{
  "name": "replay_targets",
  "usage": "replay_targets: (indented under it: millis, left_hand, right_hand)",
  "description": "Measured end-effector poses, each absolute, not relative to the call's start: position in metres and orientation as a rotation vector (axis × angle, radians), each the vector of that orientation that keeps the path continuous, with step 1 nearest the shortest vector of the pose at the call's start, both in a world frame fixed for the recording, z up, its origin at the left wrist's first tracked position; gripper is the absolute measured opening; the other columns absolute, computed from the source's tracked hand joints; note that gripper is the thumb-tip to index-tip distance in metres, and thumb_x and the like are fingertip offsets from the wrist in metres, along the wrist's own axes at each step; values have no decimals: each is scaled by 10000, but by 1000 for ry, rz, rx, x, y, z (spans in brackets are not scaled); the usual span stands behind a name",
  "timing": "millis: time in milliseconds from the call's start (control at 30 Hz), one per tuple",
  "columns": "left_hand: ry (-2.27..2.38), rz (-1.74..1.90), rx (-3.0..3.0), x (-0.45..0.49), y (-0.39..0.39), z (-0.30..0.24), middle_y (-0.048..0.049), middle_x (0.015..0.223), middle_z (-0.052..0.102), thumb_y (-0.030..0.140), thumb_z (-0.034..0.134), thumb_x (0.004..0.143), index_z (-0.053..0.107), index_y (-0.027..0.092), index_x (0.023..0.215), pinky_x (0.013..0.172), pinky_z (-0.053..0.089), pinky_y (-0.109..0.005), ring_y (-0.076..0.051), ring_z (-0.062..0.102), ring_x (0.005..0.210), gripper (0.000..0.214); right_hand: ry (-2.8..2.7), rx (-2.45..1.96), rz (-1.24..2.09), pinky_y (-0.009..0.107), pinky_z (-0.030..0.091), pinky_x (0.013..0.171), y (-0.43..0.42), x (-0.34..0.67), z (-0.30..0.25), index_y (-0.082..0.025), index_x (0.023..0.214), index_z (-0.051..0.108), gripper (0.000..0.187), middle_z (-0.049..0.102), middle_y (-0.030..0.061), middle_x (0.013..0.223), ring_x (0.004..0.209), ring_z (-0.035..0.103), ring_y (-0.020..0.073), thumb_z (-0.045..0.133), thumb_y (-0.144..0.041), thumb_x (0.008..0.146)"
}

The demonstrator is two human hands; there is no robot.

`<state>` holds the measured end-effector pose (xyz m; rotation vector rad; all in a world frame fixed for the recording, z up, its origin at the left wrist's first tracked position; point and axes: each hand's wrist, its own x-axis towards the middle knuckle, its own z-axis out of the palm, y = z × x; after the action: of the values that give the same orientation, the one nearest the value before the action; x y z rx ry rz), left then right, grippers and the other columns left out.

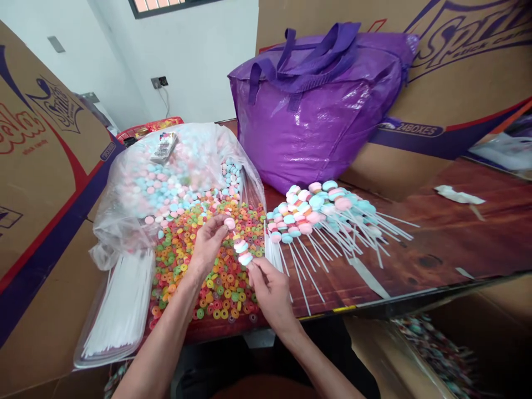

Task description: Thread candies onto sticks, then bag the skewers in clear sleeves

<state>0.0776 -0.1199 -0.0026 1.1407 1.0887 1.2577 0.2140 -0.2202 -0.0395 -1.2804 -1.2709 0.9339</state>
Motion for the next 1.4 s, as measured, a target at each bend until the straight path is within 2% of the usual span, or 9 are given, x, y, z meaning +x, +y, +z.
replay_targets:
  millis: [100,300,500,700,933,1200,1400]
  left_hand:
    - [1083,1296,1113,77,-128,-5,-23,908,703,342,746,732,692,182,933,763,469,-252,-131,614,803,263]
    - [1077,1334,1137,78,-138,-8,-32,918,697,318,727,755,672,173,915,821,473,-260,-149,622,877,223]
    - [1162,1362,1147,76,-142,-11,-16,901,688,349,710,773,669,182,937,785,492,-253,-131,624,805,238]
    - [1213,1327,1170,75,-144,-15,-44,976,708,393,691,794,696,173,1049,820,531,-302,-162,650,841,337]
    - [1301,1322,1344,71,-145,-30,-95,1110,668,358,621,862,717,182,1069,781,571,-307,-199,652,955,289]
    - [1337,1308,1606,72,-151,-34,-66,1016,671,277,575,902,730,198,1053,832,541,-292,-176,647,935,230]
    - [1331,1217,1788,72,-157,-31,-64,1039,678,277,530,933,731,222,1091,840,533,-298,-174,653,945,261]
  right_hand:
    - [-1286,-1276,929,205,347,491,-220,211,-41,-200,722,515,279,457,-47,567,493,445,97,466,-336,961]
    - [-1315,-1285,914,209,352,492,-219,208,-43,-200,725,515,284,452,-48,557,483,451,99,463,-343,964]
    - [-1351,-1313,915,222,315,480,-221,207,-43,-204,699,489,307,416,-53,548,476,409,98,451,-350,966]
    - [-1351,-1308,928,223,306,475,-222,206,-45,-200,713,506,305,423,-52,553,473,404,95,440,-350,970]
    - [-1346,-1312,906,223,316,483,-220,203,-52,-196,727,523,293,438,-50,557,481,414,98,450,-347,967]
    - [-1337,-1323,891,222,312,489,-221,201,-55,-201,704,495,292,432,-50,561,488,405,98,444,-323,964]
    - [-1319,-1344,865,219,317,500,-223,201,-53,-205,697,477,268,450,-44,559,511,411,104,443,-285,951]
